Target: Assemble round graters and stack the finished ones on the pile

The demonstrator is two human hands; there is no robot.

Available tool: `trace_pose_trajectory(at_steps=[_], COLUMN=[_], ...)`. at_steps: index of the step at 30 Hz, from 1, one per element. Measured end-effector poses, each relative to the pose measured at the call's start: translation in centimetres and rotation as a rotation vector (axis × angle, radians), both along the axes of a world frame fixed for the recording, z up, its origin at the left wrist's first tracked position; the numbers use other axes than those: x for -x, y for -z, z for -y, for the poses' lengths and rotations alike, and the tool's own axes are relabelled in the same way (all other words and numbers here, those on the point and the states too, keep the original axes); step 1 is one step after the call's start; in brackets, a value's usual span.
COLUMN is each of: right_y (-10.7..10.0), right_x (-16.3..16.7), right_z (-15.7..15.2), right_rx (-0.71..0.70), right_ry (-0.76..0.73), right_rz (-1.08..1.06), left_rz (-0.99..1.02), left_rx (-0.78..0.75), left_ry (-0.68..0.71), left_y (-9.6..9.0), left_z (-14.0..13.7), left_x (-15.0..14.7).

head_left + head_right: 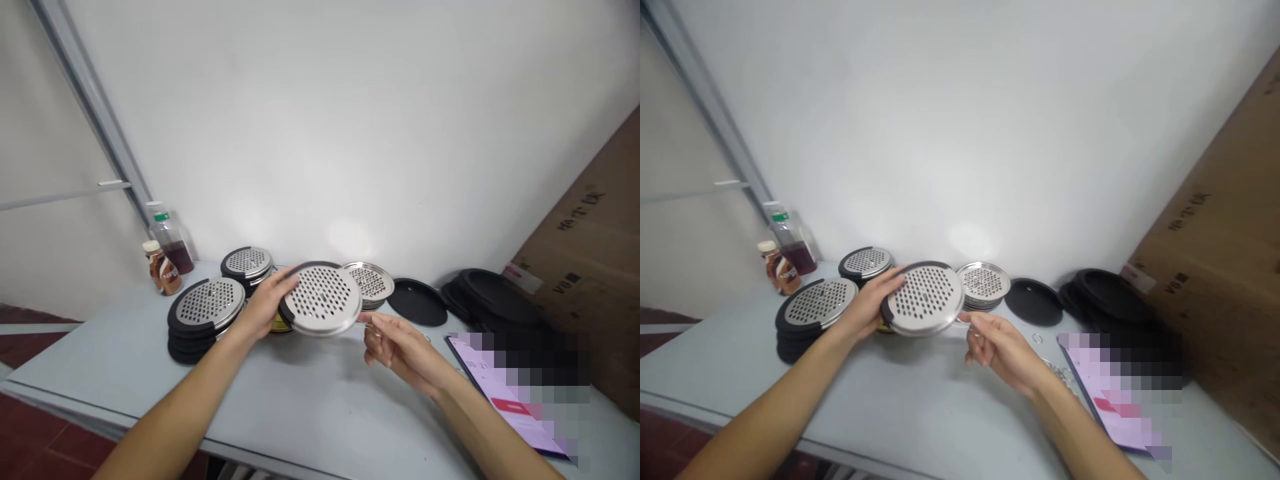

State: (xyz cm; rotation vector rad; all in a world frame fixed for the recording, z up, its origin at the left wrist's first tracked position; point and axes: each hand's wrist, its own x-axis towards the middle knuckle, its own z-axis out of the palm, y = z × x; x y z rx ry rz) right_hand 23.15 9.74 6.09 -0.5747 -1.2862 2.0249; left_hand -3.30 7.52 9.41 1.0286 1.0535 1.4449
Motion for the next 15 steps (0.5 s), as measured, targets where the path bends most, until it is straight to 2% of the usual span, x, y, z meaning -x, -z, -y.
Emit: trace_pose_trajectory(at_steps=[3,7,11,15], right_y=[-0.2,0.1,0.6,1.0], right_x=[-0.3,-0.3,-0.2,-0.3], right_z=[0.0,-0.2,-0.3,-0.5], right_rx=[0.018,0.021,-0.002,-0.013], right_ry=[0.049,0.084,0.073,0.061], right_rz=[0.007,0.061,0.124,0.153], left_rz=[-0.065,-0.129,-0.195,-0.246], left_rx=[-0.004,0.067,0.174,0.238], left_ry=[-0.223,-0.369,-0.404,-0.435], left_y=[-2.7,-5.0,-4.8,-3.7], left_z=[-2.0,-5.2,-7.5,-8.0], left_x=[4.2,9.7,12.0,13.0])
